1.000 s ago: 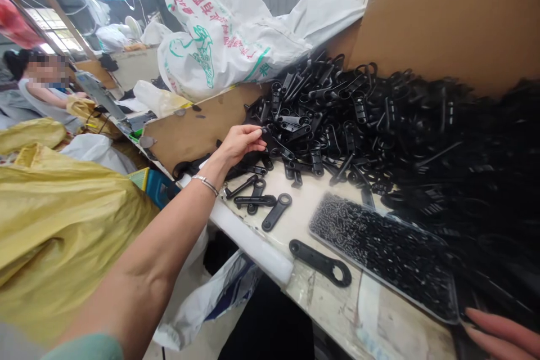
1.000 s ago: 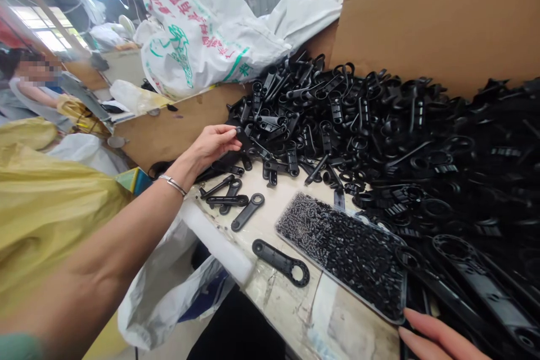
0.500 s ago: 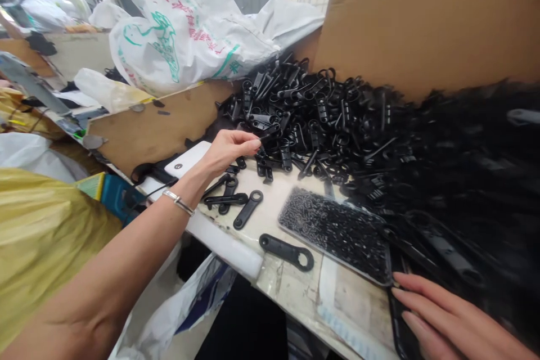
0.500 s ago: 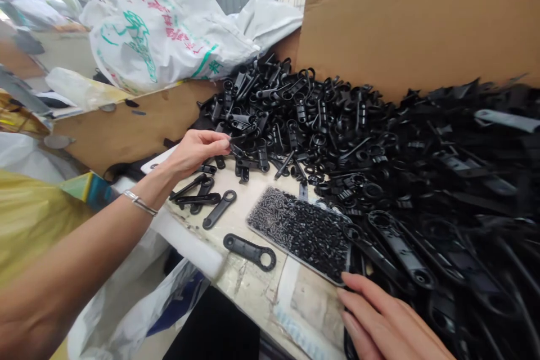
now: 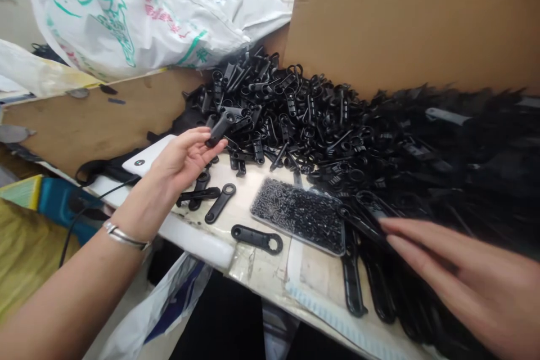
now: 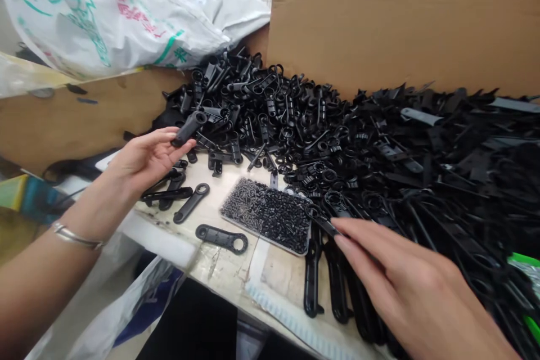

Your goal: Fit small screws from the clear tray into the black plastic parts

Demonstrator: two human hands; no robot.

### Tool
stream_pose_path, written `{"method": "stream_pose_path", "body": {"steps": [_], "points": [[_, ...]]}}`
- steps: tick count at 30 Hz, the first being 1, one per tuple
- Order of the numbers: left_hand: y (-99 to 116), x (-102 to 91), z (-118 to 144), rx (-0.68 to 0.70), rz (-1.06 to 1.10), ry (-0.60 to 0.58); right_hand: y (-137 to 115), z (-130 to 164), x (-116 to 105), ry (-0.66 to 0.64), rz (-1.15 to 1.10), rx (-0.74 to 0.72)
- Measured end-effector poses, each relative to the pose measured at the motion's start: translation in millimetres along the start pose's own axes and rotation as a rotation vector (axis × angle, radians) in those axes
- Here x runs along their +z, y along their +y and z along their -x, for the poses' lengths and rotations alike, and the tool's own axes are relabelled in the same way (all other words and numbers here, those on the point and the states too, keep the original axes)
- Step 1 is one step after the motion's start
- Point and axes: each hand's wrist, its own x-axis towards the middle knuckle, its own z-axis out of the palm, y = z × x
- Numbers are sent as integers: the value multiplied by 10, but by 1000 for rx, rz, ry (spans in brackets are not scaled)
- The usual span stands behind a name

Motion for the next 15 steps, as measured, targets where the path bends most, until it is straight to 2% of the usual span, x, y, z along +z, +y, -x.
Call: {"method": "stream_pose_path", "body": {"steps": [2, 4, 8, 12, 15], "points": [[-8, 34, 125, -92, -9, -31, -150, -404, -58, -63, 14, -57], [-30, 89, 268, -176, -36, -77, -325, -830, -28, -294, 174, 9], [-70, 223, 530, -272, -153, -88, -523, -1507, 315, -479, 284, 75], [-115, 303, 686, -310, -254, -58, -474, -1786, 722, -563, 345, 170], [-204, 341, 793, -316, -232, -118, -431, -1776, 850, -569, 366, 204]]}}
